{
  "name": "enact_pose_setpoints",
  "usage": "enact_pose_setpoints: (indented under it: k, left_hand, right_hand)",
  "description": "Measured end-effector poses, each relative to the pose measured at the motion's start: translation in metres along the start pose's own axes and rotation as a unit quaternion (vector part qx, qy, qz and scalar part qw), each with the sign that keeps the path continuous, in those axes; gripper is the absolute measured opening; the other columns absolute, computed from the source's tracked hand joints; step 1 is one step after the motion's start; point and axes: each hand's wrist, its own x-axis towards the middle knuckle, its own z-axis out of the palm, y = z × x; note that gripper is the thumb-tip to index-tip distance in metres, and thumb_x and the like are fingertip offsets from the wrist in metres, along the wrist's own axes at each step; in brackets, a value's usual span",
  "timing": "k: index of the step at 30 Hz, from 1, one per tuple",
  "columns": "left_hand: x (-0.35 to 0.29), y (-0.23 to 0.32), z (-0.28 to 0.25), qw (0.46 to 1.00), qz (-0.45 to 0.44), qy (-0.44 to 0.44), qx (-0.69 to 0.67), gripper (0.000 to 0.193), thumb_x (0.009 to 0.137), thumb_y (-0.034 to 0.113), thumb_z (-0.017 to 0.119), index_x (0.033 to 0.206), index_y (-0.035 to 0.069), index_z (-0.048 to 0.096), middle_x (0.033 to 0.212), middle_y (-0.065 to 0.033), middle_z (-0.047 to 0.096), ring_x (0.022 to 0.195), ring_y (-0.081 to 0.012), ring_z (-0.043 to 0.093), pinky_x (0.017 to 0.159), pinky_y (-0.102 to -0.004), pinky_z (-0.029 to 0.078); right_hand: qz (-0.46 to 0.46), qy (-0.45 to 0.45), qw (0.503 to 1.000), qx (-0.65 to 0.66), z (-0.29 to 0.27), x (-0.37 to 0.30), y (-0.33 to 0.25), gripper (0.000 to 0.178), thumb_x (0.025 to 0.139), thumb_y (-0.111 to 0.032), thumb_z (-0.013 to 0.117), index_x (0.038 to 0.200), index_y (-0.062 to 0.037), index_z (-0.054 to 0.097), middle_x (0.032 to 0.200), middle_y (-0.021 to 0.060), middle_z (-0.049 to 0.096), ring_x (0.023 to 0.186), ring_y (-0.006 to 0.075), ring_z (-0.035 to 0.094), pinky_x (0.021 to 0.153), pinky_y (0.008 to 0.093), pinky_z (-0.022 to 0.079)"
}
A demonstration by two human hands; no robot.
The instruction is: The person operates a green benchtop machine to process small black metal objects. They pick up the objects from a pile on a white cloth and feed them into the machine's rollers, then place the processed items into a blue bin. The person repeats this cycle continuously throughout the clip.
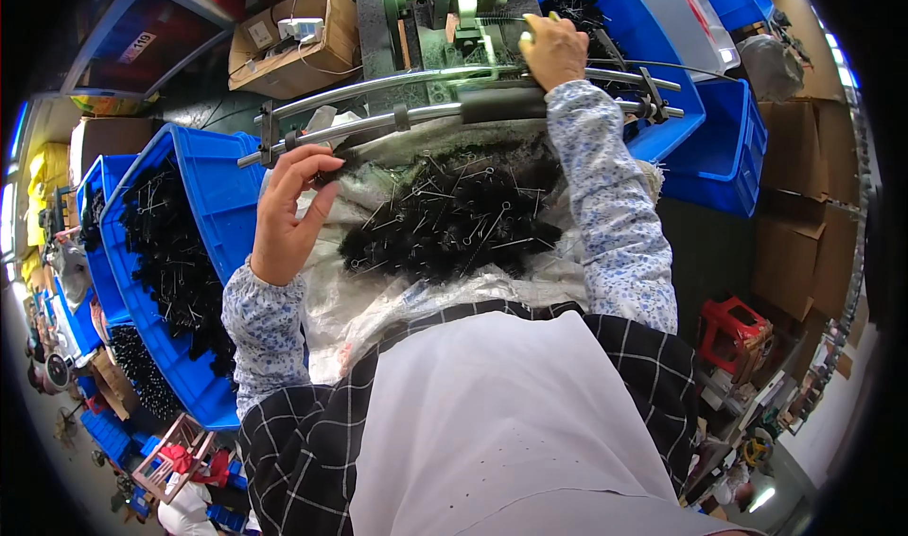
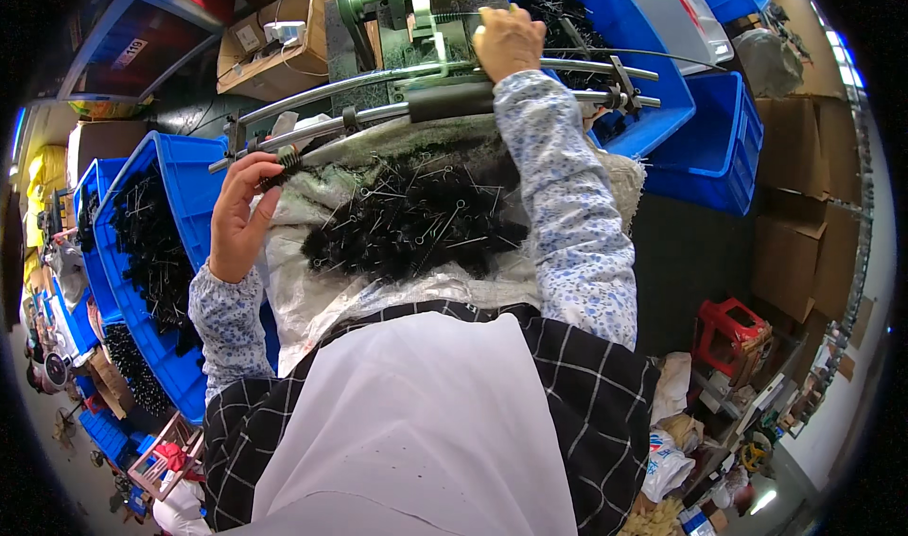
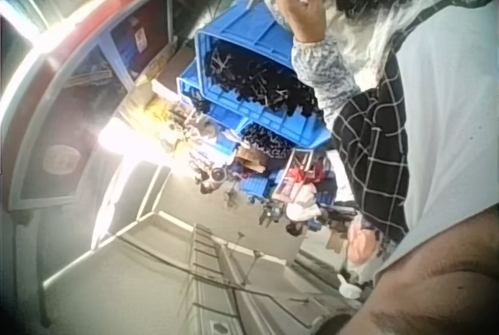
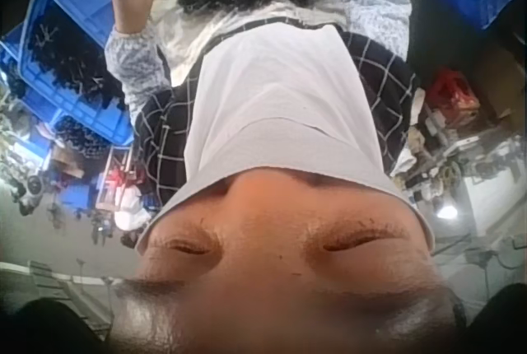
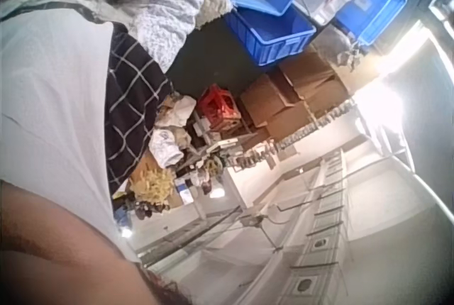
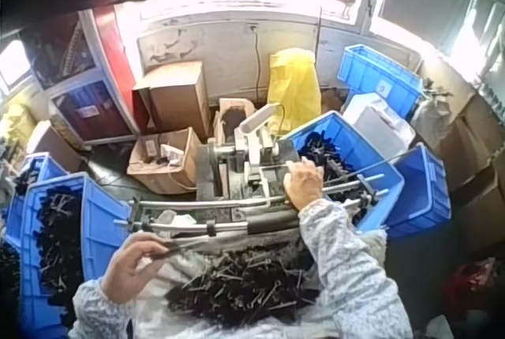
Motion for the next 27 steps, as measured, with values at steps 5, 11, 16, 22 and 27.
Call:
enact_pose_setpoints:
  k: [5,11,16,22,27]
  left_hand:
    - [0.003,-0.006,0.008,0.994,0.009,0.025,-0.105,0.027,0.083,-0.007,0.051,0.11,-0.001,0.053,0.111,-0.0093,0.051,0.1,-0.0146,0.053,0.084,-0.0249,0.045]
    - [0.017,-0.005,0.019,0.989,0.002,-0.033,-0.145,0.024,0.083,-0.007,0.054,0.105,0.002,0.049,0.113,-0.0099,0.052,0.1,-0.0132,0.052,0.087,-0.0256,0.042]
    - [0.031,-0.007,0.045,0.986,0.022,0.021,-0.162,0.023,0.079,-0.01,0.055,0.099,0.0,0.052,0.108,-0.0105,0.058,0.098,-0.0133,0.057,0.086,-0.0257,0.046]
    - [0.042,-0.003,0.075,0.986,0.024,0.067,-0.152,0.024,0.079,-0.009,0.055,0.101,0.0,0.051,0.109,-0.0107,0.06,0.094,-0.0141,0.06,0.085,-0.0256,0.047]
    - [-0.001,-0.023,0.037,0.996,-0.048,0.067,0.042,0.045,0.077,0.006,0.066,0.115,0.002,0.043,0.107,-0.0141,0.058,0.093,-0.0221,0.06,0.08,-0.0343,0.048]
  right_hand:
    - [0.058,-0.095,0.994,-0.004,-0.009,0.022,0.031,0.026,0.083,-0.03,0.051,0.102,-0.0202,0.064,0.095,0.0076,0.065,0.093,0.0282,0.061,0.076,0.0453,0.046]
    - [0.062,-0.155,0.986,0.011,-0.032,0.036,0.058,0.023,0.085,-0.026,0.049,0.102,-0.0263,0.065,0.098,0.0074,0.065,0.086,0.0282,0.063,0.078,0.0406,0.049]
    - [0.022,0.016,0.999,0.047,-0.074,0.009,0.042,0.026,0.085,-0.021,0.055,0.109,-0.0123,0.059,0.095,0.012,0.063,0.082,0.0269,0.064,0.071,0.0382,0.05]
    - [-0.09,-0.285,0.863,0.406,-0.133,-0.063,-0.1,0.035,0.082,-0.018,0.06,0.114,-0.0048,0.054,0.093,0.0182,0.063,0.084,0.0308,0.062,0.072,0.0376,0.047]
    - [-0.105,-0.047,0.985,0.125,-0.07,-0.029,-0.059,0.014,0.083,-0.01,0.057,0.096,-0.0113,0.063,0.073,0.0048,0.065,0.06,0.0179,0.057,0.058,0.0342,0.048]
